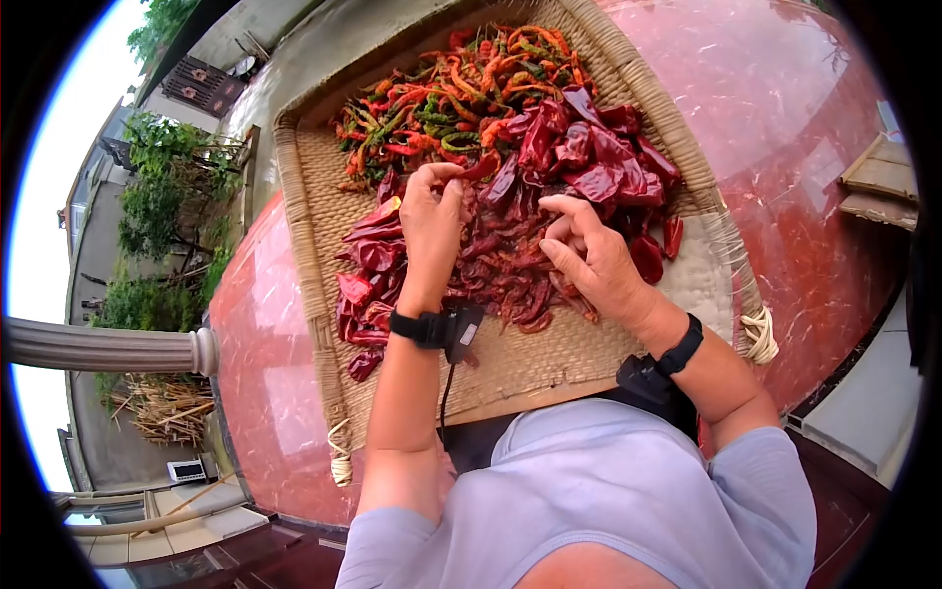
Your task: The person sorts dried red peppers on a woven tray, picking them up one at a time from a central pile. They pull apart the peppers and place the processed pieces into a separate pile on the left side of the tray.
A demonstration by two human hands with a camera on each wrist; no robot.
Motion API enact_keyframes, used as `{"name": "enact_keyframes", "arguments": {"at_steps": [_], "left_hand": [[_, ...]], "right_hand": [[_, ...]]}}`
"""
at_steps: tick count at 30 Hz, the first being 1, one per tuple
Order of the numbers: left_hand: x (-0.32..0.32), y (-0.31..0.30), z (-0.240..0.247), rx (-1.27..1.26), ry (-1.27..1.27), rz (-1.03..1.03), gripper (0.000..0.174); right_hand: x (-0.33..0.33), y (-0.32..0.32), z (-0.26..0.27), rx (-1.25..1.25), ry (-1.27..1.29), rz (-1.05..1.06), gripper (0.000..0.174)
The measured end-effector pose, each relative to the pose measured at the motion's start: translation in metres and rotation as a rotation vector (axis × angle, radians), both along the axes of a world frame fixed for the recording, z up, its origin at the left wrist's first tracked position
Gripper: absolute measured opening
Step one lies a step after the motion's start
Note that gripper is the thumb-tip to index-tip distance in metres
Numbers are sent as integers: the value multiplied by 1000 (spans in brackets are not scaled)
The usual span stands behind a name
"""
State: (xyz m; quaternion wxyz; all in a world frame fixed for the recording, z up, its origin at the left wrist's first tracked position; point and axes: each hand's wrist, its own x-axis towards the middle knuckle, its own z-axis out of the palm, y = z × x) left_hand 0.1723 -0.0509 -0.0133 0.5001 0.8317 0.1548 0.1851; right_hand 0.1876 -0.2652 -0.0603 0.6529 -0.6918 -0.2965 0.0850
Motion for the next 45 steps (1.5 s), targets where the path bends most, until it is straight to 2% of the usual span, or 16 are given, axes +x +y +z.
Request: {"name": "enact_keyframes", "arguments": {"at_steps": [2, 4, 6, 9, 11, 15, 18, 20, 22, 26, 28, 29, 36, 40, 42, 45], "left_hand": [[-17, -10, 11, -1, 23, -76, 17], [-32, -13, 4, 317, -26, -203, 21], [-48, -23, 2, 411, 18, -322, 20], [-63, -34, 5, 99, 116, -291, 19], [-70, -34, 2, -111, 130, -306, 18], [-69, -12, 4, -321, 116, -174, 23], [-63, 2, 3, -270, -15, 99, 32], [-55, -9, 2, -185, -173, 245, 36], [-48, -9, -3, -80, -181, 204, 38], [-33, -13, -21, 131, 30, -164, 29], [-17, -10, -40, 309, 4, -210, 31], [-10, -10, -48, 610, -43, -143, 32], [4, -17, -45, 733, 107, -148, 29], [-4, -20, -34, 569, -62, -65, 28], [-19, -28, -13, 273, 118, -59, 24], [-43, -37, -4, -181, 56, -112, 26]], "right_hand": [[0, 0, 0, 43, 8, 1, 53], [-1, 0, 6, 73, 18, 16, 55], [-2, -1, 6, 91, 102, 77, 47], [-2, -3, 8, 167, 293, 102, 35], [3, -4, 3, 106, 200, 105, 34], [0, 0, 2, 69, 58, -6, 32], [1, 0, 2, 49, 38, -13, 31], [2, -1, 2, 25, 40, -9, 30], [2, 0, 2, 10, 37, -1, 30], [1, 2, -2, -19, 6, 11, 30], [2, 2, -2, -33, -6, 13, 30], [1, 2, -2, -36, -3, 12, 30], [2, 1, -4, -66, -49, 8, 31], [2, -1, -4, -71, -52, 17, 34], [1, 0, -1, -43, -9, 6, 38], [0, -2, 6, -65, 69, -33, 43]]}}
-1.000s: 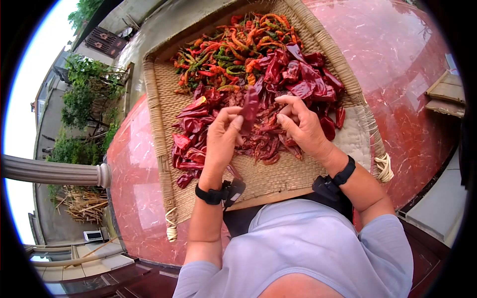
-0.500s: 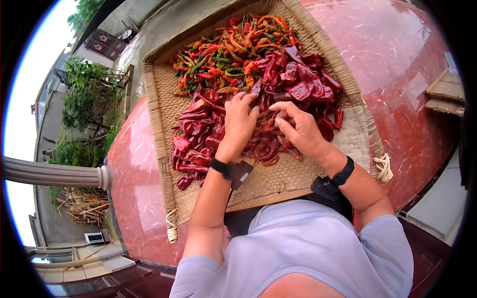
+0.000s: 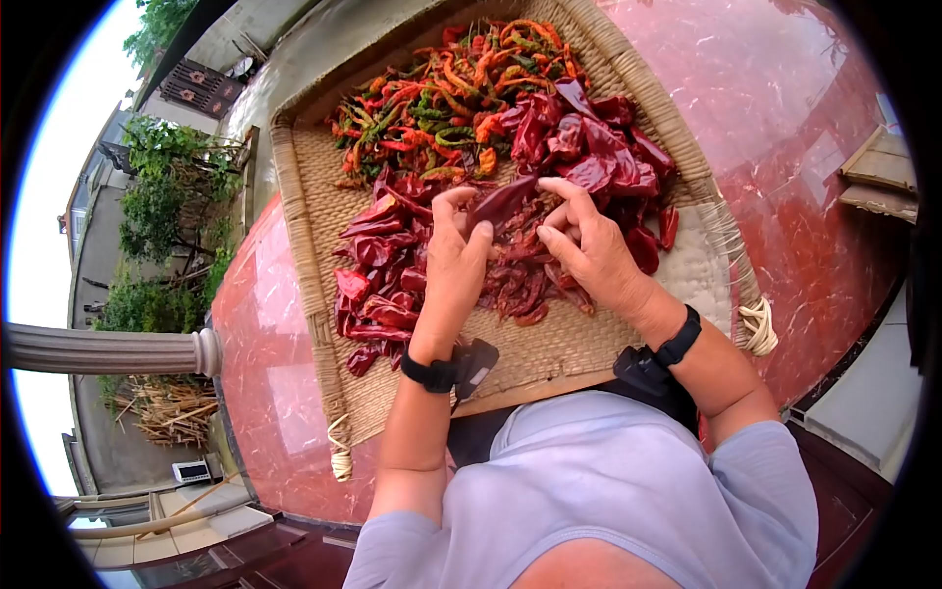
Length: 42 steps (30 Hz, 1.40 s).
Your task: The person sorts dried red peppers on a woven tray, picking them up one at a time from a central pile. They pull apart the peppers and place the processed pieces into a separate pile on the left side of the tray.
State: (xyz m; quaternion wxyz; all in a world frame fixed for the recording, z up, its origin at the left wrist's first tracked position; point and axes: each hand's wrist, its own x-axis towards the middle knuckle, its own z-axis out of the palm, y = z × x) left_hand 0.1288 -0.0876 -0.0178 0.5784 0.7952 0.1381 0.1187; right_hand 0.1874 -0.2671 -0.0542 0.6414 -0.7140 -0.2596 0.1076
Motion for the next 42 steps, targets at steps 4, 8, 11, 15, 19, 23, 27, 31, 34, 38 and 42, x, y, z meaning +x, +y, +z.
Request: {"name": "enact_keyframes", "arguments": {"at_steps": [4, 8, 11, 15, 19, 23, 27, 31, 34, 38, 42], "left_hand": [[-25, -3, 8, -109, 183, -238, 28], [-30, 2, -10, -264, 143, -205, 24], [-31, 10, -5, -470, 156, -188, 23], [-27, 19, -13, -536, 116, -162, 31], [-23, 28, -31, -750, -25, -84, 30], [-26, 49, -56, -1178, -347, -99, 41], [-34, 56, -37, -1452, -665, -358, 61], [-36, 51, -42, -1378, -495, -324, 57], [-37, 44, -46, -1282, -393, -290, 52], [-36, 41, -49, -1255, -339, -274, 48], [-38, 39, -51, -1248, -281, -229, 45]], "right_hand": [[0, 2, -6, 62, 28, 128, 40], [1, 2, -6, 146, 260, 234, 25], [1, 4, -8, 186, 336, 225, 22], [1, 6, -10, 132, 321, 210, 24], [-4, 7, -2, 14, 20, 127, 23], [0, 9, -11, 62, 50, 46, 23], [-2, 8, -11, 65, -19, -4, 23], [1, 16, 11, -137, -680, -186, 26], [10, 22, 41, -437, -1032, -274, 39], [32, 30, 48, -728, -1084, -329, 47], [45, 40, 45, -797, -1184, -284, 47]]}}
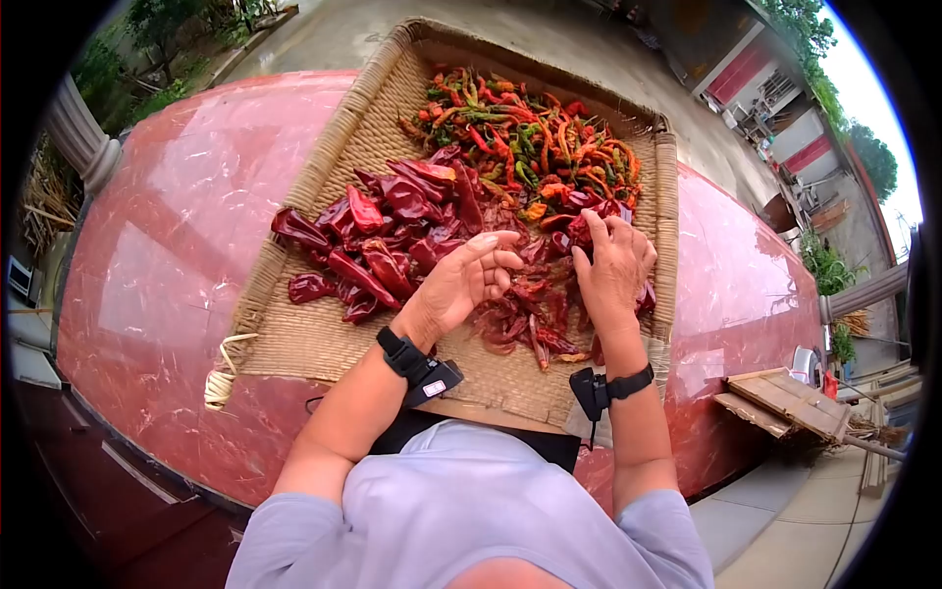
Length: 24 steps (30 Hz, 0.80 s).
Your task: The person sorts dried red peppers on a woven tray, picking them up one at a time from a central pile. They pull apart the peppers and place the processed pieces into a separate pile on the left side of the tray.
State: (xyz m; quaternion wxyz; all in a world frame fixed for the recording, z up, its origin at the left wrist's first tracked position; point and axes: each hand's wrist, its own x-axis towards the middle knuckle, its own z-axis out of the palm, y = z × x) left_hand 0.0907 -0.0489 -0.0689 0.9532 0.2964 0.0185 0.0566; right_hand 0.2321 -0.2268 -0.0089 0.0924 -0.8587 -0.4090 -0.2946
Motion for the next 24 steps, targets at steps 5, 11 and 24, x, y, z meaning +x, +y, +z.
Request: {"name": "enact_keyframes", "arguments": {"at_steps": [5, 11, 24], "left_hand": [[1, -3, 0, 59, 52, 8, 44], [3, -5, -7, 83, 66, -37, 50], [5, 12, -5, -141, -195, 231, 39]], "right_hand": [[3, 6, -4, 85, -42, 46, 36], [-44, 9, 4, 417, 369, 341, 27], [-36, -13, -20, 559, 319, 216, 30]]}}
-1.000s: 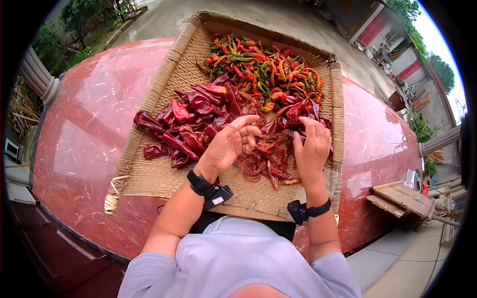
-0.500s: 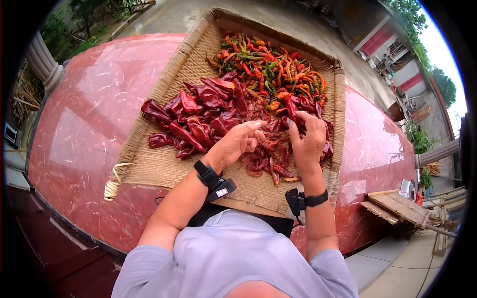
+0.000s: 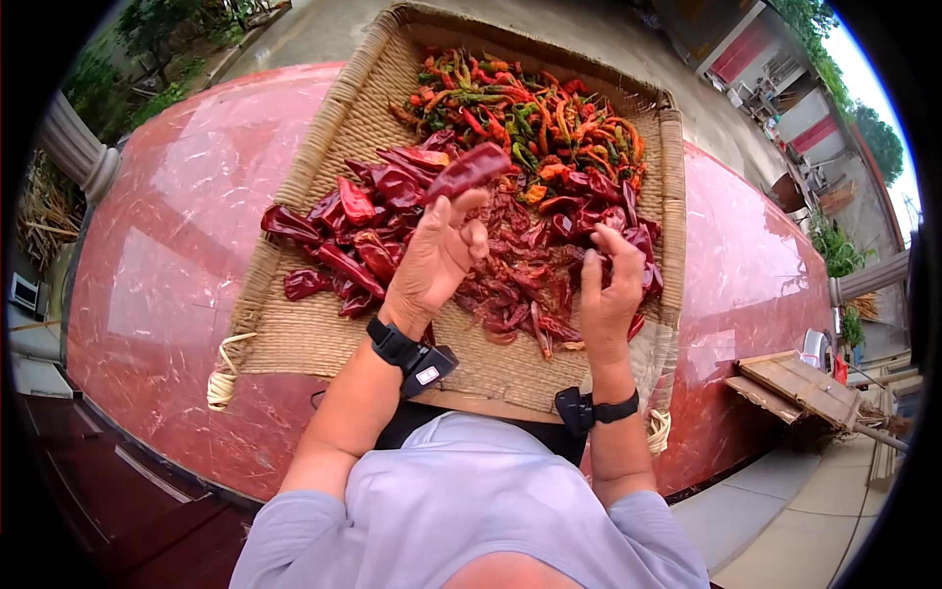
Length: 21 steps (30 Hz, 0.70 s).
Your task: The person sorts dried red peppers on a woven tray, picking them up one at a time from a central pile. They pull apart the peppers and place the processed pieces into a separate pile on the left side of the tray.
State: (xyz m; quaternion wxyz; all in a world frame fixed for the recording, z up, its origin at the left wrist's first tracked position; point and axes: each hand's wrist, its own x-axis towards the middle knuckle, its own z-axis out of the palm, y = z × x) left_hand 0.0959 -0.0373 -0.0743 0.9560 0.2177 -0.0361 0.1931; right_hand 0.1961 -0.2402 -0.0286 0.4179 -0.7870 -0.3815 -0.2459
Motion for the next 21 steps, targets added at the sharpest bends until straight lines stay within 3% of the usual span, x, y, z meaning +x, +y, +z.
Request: {"name": "enact_keyframes", "arguments": {"at_steps": [1, 2, 5, 8, 11, 12, 15, 19, 21], "left_hand": [[-2, 1, 12, -37, -13, 68, 53], [-5, 5, 13, 19, -57, 77, 79], [-5, 8, 7, -84, -54, -39, 86], [-2, 4, 0, -39, -32, -104, 74], [-2, -6, 5, 47, 7, -157, 66], [-2, -7, 5, 89, 6, -188, 65], [-1, -8, 2, 220, 40, -258, 67], [-1, -16, 7, 387, 111, -337, 68], [-3, -18, 11, 442, 116, -386, 69]], "right_hand": [[7, -6, 5, -4, -96, -110, 31], [12, -13, 9, -37, -100, -183, 34], [31, -28, 10, -127, -64, -428, 39], [41, -36, 1, -170, 169, -507, 37], [48, -43, -9, 92, 494, -263, 35], [49, -43, -10, 42, 405, -324, 27], [38, -38, -1, 232, 255, -132, 23], [9, -16, 24, 100, -35, 124, 19], [-7, -1, 19, 36, 124, 288, 19]]}}
